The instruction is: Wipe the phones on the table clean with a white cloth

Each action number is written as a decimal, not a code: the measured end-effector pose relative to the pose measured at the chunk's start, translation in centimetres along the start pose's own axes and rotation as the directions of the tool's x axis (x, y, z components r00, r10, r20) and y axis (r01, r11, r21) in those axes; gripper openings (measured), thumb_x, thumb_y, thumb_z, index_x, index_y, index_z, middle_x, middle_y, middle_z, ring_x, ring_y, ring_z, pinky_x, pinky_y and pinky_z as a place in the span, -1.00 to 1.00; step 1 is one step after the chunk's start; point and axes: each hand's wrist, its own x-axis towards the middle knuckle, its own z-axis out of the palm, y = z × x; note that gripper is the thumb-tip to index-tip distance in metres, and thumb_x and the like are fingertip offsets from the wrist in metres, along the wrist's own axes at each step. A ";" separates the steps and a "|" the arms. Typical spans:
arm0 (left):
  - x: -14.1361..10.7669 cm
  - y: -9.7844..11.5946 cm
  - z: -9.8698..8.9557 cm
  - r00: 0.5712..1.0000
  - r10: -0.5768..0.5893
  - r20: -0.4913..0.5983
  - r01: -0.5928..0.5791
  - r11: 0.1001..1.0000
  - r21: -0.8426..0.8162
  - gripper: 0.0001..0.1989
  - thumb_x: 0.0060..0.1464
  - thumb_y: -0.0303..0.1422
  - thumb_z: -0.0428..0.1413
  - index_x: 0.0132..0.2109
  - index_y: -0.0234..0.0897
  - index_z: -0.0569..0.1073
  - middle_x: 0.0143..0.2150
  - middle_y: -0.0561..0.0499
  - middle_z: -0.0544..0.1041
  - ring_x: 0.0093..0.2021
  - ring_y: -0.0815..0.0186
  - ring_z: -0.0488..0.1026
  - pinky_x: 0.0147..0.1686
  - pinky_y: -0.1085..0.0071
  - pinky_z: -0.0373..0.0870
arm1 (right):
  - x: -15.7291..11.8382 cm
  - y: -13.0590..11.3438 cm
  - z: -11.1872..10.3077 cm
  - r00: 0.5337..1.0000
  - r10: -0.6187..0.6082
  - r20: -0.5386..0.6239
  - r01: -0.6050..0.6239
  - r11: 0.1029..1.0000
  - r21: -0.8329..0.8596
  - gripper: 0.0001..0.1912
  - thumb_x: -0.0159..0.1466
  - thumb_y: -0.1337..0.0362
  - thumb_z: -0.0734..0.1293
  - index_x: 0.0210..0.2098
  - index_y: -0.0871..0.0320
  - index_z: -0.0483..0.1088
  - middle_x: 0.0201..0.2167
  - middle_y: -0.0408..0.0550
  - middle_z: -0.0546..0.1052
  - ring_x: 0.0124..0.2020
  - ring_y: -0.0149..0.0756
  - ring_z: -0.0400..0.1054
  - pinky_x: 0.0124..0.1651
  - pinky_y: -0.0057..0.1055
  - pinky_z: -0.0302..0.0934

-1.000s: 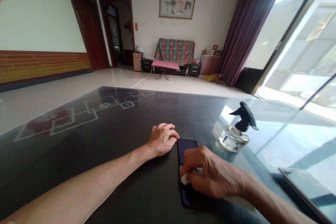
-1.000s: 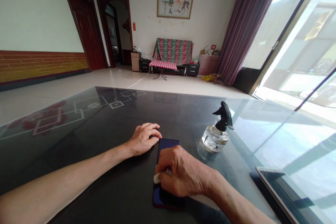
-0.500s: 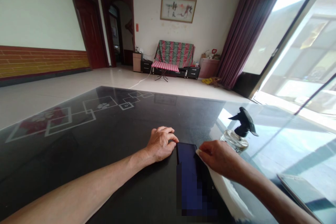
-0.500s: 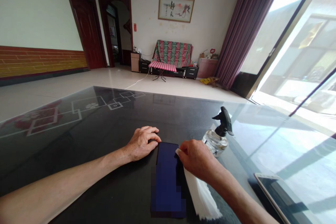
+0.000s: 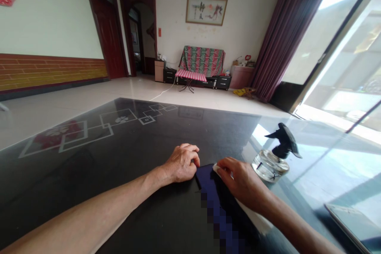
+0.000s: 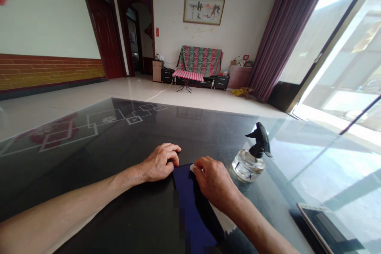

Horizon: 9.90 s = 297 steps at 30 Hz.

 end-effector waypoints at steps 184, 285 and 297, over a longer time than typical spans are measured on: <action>-4.5 -2.7 -4.3 0.957 0.133 0.259 -0.109 0.988 -0.107 -0.18 -0.40 0.05 0.36 0.05 -0.18 0.40 0.10 -0.08 0.34 0.33 -0.12 -0.06 0.29 0.01 -0.07 | 0.9 -2.7 1.2 0.945 -0.294 0.143 0.317 0.931 -0.179 -0.72 0.40 0.30 0.11 -0.17 0.06 0.46 -0.28 -0.08 0.40 -0.28 -0.35 0.26 -0.15 -0.38 0.07; -4.9 -2.0 -3.8 0.978 0.176 0.111 -0.170 0.984 -0.062 -0.35 -0.33 -0.04 0.34 -0.08 -0.26 0.45 -0.02 -0.10 0.41 0.17 -0.04 0.25 0.16 0.14 0.21 | -7.0 0.0 -2.6 0.982 -0.136 0.128 0.162 0.962 -0.220 -0.73 0.39 0.37 0.08 -0.33 0.12 0.36 -0.38 -0.09 0.32 -0.33 -0.31 0.19 -0.20 -0.32 0.07; -4.9 -2.1 -3.8 0.974 0.196 0.112 -0.188 0.979 -0.077 -0.34 -0.32 0.00 0.33 -0.08 -0.27 0.44 -0.03 -0.10 0.40 0.16 -0.05 0.25 0.15 0.13 0.21 | -7.3 0.7 -2.5 0.976 -0.198 0.087 0.214 0.946 -0.246 -0.73 0.39 0.35 0.09 -0.29 0.11 0.38 -0.38 -0.06 0.34 -0.34 -0.30 0.20 -0.22 -0.31 0.10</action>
